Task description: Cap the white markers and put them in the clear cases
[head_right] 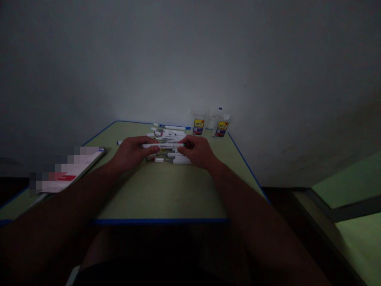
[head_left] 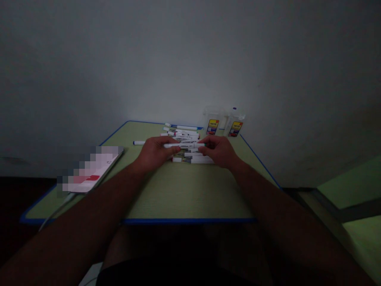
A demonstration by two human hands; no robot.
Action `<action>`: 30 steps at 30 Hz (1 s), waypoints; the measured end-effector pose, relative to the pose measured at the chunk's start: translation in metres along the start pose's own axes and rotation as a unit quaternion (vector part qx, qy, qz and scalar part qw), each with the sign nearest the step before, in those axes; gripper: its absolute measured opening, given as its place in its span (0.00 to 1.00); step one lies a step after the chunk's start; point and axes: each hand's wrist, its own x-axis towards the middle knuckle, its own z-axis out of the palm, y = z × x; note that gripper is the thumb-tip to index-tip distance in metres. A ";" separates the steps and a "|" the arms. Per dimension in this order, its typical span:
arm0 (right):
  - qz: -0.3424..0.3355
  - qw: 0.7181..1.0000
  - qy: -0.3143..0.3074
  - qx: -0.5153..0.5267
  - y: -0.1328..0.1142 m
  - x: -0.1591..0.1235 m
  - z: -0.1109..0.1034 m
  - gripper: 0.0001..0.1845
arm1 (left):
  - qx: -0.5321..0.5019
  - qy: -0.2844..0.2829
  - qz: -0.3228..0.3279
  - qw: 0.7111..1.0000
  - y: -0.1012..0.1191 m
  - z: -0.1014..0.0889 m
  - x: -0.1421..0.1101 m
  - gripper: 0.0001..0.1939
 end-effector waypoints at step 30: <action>0.046 0.992 0.025 -0.113 0.032 0.010 -0.015 0.13 | -0.139 -0.012 -0.002 0.990 0.011 0.004 -0.002 0.14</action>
